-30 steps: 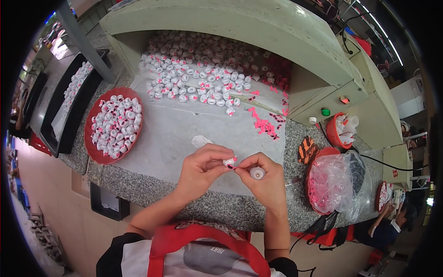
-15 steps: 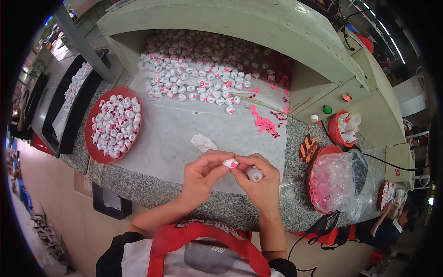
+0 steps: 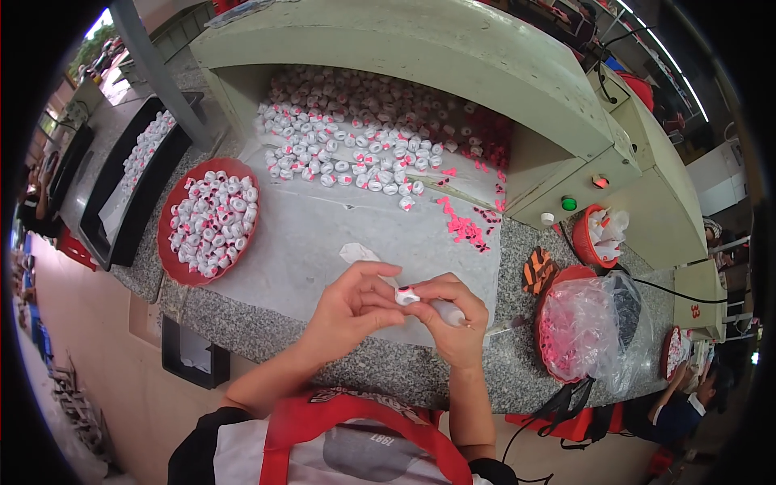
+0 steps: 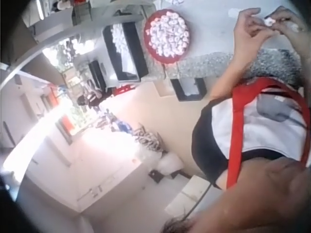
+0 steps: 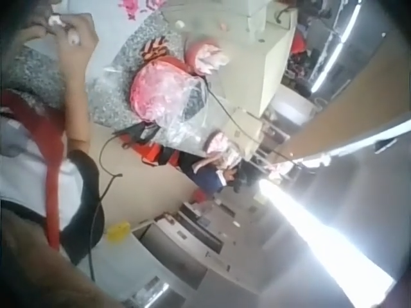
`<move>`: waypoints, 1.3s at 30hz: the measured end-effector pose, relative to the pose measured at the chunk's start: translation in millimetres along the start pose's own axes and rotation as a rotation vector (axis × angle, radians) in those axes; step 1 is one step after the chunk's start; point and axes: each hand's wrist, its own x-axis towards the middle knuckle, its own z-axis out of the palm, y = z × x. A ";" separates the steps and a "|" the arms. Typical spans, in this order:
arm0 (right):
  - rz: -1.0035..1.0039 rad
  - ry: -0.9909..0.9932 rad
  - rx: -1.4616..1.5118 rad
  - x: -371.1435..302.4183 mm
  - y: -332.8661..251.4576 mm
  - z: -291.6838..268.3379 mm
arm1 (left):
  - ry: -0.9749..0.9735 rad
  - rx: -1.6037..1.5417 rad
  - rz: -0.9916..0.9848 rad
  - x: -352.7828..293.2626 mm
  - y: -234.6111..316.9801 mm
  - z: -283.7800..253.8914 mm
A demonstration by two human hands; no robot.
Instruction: Assembling toy cat heads by applying glue to pink bows and attaching them to the heads at a factory workbench.
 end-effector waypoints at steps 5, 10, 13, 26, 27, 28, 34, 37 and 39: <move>0.208 -0.054 0.291 -1.5 -5.6 10.5 | -0.055 0.192 0.129 -9.9 4.3 -10.0; 0.385 0.007 0.420 0.3 -4.2 35.1 | 0.035 0.190 0.118 -13.7 8.2 -23.7; 0.372 0.002 0.434 5.0 8.3 52.2 | 0.089 0.131 0.133 -13.5 -2.1 -42.6; 0.588 0.062 0.096 1.5 16.9 47.0 | 0.770 1.452 0.777 71.2 26.8 -112.1; 0.557 0.065 0.112 -0.6 12.9 47.1 | 0.631 1.334 0.717 97.5 10.2 -98.9; 0.522 0.075 0.121 -2.4 10.5 44.5 | 0.582 1.426 0.580 128.0 -10.0 -91.0; 0.380 0.225 -0.004 -24.4 16.5 7.5 | 0.490 1.518 0.262 159.8 -41.3 -78.5; 0.325 0.253 0.119 -11.7 9.0 11.3 | 0.419 1.427 0.346 146.4 -38.6 -88.0; 0.269 0.200 0.100 -6.8 1.8 10.4 | 0.356 1.386 0.381 133.5 -38.1 -92.5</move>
